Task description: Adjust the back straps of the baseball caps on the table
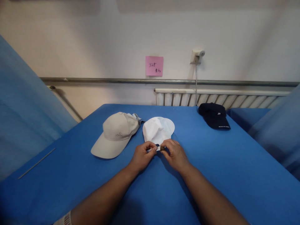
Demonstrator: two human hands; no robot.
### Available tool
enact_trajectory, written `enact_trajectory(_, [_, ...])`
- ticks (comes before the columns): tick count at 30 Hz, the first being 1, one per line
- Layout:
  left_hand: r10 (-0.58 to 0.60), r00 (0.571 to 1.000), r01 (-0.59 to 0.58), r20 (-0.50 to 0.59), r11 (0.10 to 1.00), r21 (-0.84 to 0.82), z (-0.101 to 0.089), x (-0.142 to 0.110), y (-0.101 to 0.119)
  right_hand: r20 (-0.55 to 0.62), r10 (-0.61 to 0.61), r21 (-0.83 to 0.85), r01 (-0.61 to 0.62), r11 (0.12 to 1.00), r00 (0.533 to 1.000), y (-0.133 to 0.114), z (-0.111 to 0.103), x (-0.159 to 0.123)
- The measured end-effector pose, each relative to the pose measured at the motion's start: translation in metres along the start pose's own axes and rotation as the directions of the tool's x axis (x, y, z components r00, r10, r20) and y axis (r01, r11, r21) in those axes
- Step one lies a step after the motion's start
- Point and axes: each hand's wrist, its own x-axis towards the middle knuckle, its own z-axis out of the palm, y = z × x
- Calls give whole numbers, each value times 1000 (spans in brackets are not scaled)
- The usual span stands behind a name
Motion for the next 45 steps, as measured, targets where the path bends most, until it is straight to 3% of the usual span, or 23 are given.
enact_trajectory(7, [-17,1000,18,20,999,-44,3,0,-1,-8,5,13,-5,1000,1000,-2,-1,1])
enact_trajectory(15, [74,996,-80,53,990,115,-3,-3,4,12,-3,-17,3,1000,1000,1,0,-2])
enact_trajectory(24, [61,993,-71,102,993,93,-2,-2,3,46,-65,-7,65,998,997,-2,-2,-2])
enact_trajectory(28, [63,993,-65,96,998,14,-2,-3,2,5,-24,27,24,999,1000,-1,0,-3])
enact_trajectory(33, [130,976,-131,175,991,-10,-4,-3,3,-55,74,72,-70,995,996,4,2,-5])
enact_trajectory(40, [30,998,-27,50,998,-58,0,-5,1,-45,119,127,-112,986,992,2,4,-6])
enact_trajectory(45, [44,996,-42,74,999,-30,1,-5,0,-66,137,117,-129,985,988,2,2,-5])
